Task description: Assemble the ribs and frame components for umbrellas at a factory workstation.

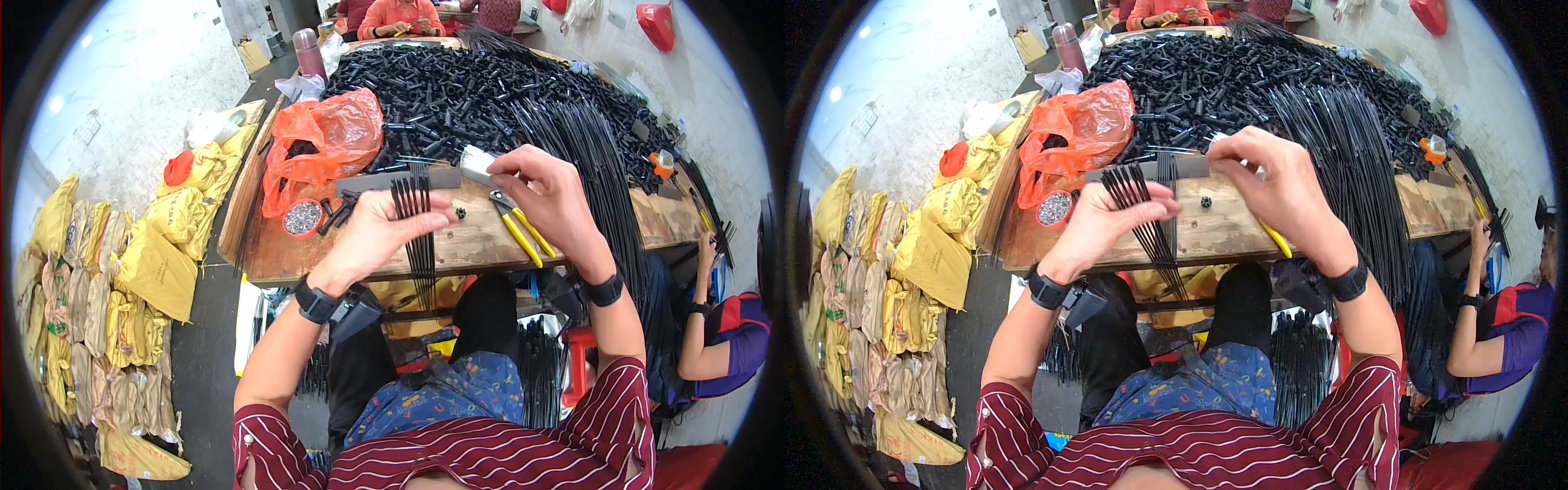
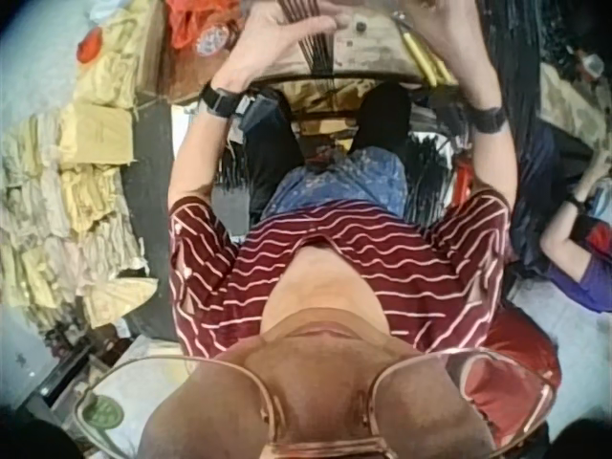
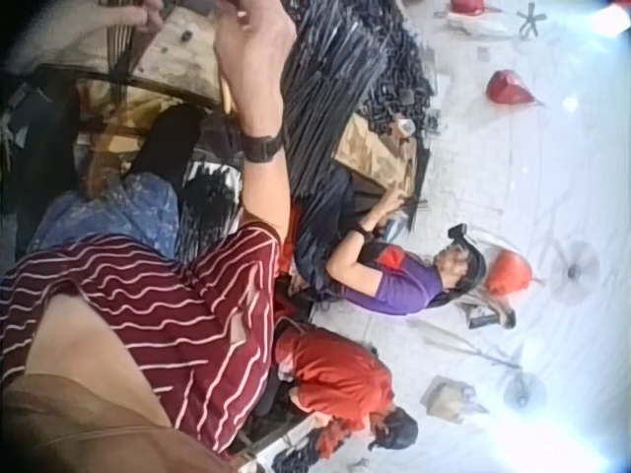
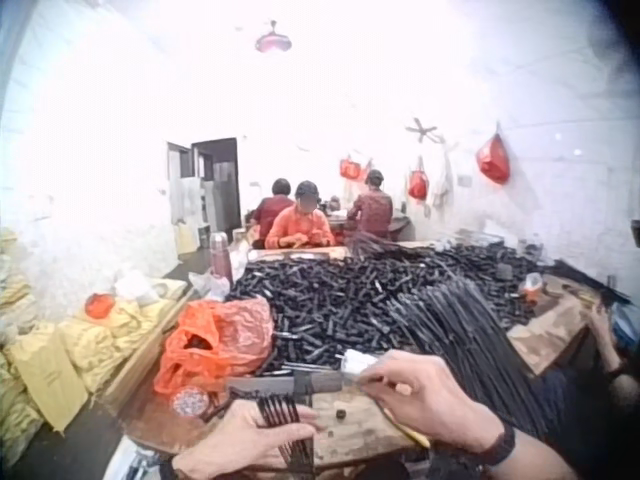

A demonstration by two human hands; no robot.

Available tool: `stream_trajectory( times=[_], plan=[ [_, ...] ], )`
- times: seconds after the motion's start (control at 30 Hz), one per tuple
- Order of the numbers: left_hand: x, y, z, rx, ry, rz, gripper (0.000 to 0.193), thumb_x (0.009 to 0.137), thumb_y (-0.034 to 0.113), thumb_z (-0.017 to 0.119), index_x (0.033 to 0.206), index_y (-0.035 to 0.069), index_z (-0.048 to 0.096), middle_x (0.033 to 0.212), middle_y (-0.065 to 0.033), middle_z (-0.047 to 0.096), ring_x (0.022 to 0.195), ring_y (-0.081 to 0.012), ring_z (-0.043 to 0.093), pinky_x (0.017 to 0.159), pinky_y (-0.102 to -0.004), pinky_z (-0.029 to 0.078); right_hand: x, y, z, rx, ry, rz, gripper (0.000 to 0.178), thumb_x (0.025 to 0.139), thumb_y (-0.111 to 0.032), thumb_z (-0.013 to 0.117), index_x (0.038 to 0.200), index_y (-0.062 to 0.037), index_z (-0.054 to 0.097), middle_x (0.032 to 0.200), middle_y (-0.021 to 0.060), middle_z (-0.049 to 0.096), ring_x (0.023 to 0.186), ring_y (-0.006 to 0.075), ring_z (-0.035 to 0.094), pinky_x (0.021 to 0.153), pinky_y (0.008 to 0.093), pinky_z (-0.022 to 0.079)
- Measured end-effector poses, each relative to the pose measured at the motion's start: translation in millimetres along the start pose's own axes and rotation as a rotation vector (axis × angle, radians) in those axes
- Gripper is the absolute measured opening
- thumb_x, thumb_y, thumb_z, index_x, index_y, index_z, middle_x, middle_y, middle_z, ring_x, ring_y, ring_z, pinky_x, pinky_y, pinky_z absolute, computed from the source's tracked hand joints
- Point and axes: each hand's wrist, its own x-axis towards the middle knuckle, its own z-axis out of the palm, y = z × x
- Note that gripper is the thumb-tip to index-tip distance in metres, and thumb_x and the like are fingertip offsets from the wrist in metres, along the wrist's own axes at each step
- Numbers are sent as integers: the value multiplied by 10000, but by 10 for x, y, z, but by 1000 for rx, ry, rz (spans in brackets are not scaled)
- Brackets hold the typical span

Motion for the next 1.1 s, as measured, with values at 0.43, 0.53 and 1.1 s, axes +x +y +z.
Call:
stream_trajectory(
  times=[0.43, 0.53, 1.1],
  plan=[
    [-12, 225, -44, -65, 65, 89, 231, 913, 98, 617, 1098, -39, 623, 971, -99, 699, 924, -137, 655, 837, -261, 522, 29, -135, 97, -30, -22, -165, 85, 820, -35, 631, 901, -14, 649, 802, 112, 619, 703, 270, 626, 614, 335, 497],
    [6, 242, -47, -10, 56, 84, 225, 924, 99, 597, 1098, -41, 617, 971, -121, 698, 922, -161, 661, 838, -277, 526, 38, -152, 86, -41, -23, -158, 88, 821, -38, 629, 903, -16, 651, 805, 110, 621, 701, 270, 628, 616, 335, 498],
    [46, 278, -26, 80, 91, 123, 261, 880, 127, 669, 1100, -13, 667, 968, -72, 707, 895, -86, 642, 809, -217, 507, 58, -135, 105, -72, 11, -197, 83, 815, -35, 628, 894, -13, 644, 801, 106, 617, 709, 273, 629, 622, 351, 505]
  ],
)
